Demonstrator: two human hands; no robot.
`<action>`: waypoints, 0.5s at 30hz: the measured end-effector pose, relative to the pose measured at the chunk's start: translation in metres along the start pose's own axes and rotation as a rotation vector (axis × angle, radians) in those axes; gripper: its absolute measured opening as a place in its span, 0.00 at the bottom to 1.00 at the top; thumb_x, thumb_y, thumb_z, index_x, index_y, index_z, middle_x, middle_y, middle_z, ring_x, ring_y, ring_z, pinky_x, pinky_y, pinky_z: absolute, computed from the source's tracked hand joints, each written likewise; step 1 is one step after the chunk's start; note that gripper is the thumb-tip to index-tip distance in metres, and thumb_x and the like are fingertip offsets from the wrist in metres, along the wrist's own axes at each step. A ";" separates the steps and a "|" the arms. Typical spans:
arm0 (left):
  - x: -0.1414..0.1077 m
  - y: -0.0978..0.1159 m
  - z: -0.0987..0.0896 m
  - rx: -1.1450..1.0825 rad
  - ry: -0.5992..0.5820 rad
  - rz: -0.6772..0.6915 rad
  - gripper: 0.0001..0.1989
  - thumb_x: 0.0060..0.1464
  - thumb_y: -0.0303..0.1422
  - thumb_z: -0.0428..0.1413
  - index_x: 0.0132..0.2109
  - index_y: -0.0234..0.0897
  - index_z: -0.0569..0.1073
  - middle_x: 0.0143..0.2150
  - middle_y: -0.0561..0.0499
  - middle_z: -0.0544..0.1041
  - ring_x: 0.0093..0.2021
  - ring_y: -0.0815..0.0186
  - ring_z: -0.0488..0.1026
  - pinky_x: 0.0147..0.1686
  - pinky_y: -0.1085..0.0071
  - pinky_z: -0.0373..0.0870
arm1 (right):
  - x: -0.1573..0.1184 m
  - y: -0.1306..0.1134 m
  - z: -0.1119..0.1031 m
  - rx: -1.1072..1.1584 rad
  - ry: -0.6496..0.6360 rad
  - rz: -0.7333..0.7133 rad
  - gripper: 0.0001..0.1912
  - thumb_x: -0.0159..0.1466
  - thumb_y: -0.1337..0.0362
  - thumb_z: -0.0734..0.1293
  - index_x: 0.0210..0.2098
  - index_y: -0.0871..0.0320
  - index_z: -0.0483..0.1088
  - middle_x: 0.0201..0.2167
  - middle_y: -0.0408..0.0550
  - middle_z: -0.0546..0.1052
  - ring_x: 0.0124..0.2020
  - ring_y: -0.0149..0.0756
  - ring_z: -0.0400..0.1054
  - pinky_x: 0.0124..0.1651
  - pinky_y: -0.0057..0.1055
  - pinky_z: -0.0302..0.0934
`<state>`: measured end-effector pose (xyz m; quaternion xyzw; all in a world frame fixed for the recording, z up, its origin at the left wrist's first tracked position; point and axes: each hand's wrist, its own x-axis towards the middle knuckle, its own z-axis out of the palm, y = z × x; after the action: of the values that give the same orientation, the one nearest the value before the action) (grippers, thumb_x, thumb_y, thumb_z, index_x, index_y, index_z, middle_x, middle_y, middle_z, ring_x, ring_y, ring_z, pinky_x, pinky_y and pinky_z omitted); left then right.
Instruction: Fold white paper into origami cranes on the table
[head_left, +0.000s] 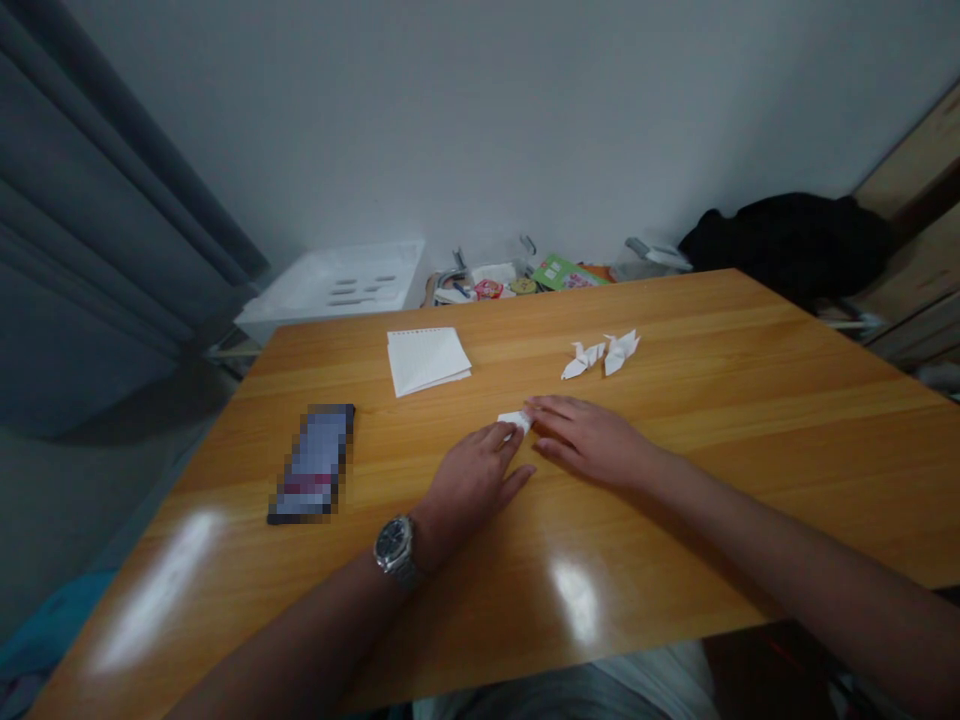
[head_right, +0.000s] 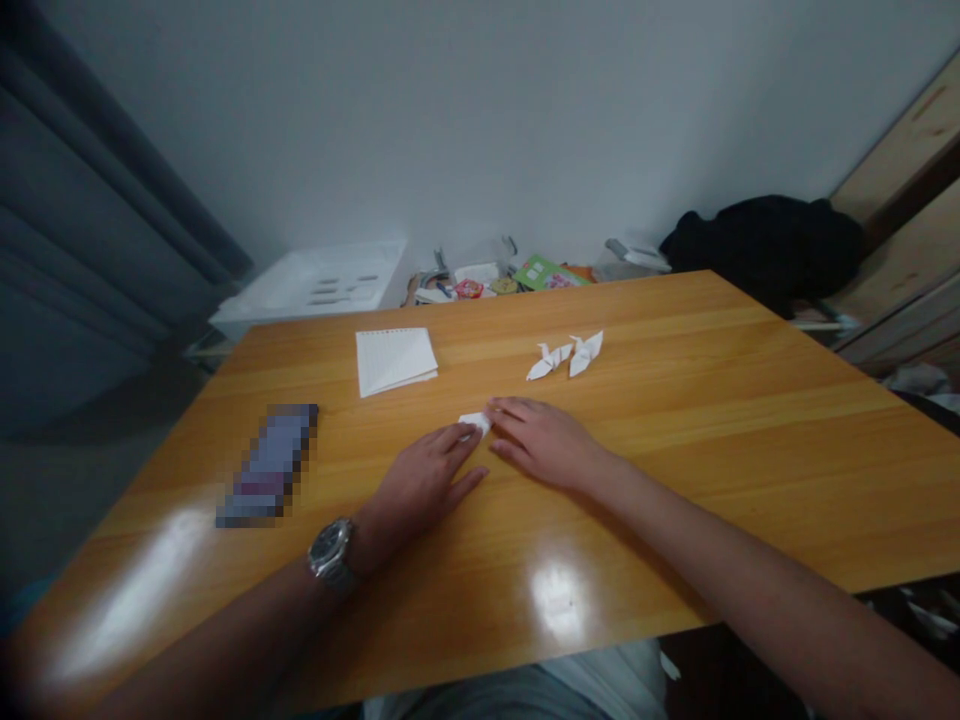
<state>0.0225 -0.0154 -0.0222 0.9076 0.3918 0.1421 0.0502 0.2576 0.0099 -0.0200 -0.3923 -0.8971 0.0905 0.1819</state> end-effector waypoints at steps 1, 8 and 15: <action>0.000 0.000 0.000 -0.001 0.002 0.000 0.24 0.67 0.42 0.50 0.63 0.34 0.66 0.61 0.40 0.72 0.58 0.52 0.71 0.59 0.56 0.69 | -0.001 0.000 0.001 -0.003 -0.002 -0.001 0.24 0.71 0.56 0.62 0.64 0.55 0.65 0.64 0.56 0.68 0.65 0.49 0.63 0.65 0.50 0.60; 0.000 -0.001 0.000 0.017 -0.004 0.008 0.24 0.68 0.42 0.49 0.63 0.33 0.66 0.60 0.40 0.72 0.58 0.53 0.71 0.57 0.59 0.71 | -0.010 0.007 0.010 -0.032 -0.027 0.011 0.28 0.72 0.53 0.59 0.68 0.55 0.59 0.68 0.55 0.63 0.68 0.46 0.58 0.68 0.49 0.55; 0.000 -0.002 0.000 0.022 -0.036 0.001 0.22 0.67 0.42 0.49 0.62 0.33 0.67 0.60 0.40 0.71 0.56 0.54 0.72 0.54 0.59 0.73 | -0.012 0.018 0.015 0.007 0.003 0.004 0.27 0.72 0.55 0.60 0.69 0.52 0.59 0.68 0.51 0.62 0.69 0.44 0.56 0.69 0.49 0.54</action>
<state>0.0212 -0.0135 -0.0228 0.9106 0.3922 0.1213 0.0470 0.2709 0.0130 -0.0422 -0.3935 -0.8957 0.0934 0.1847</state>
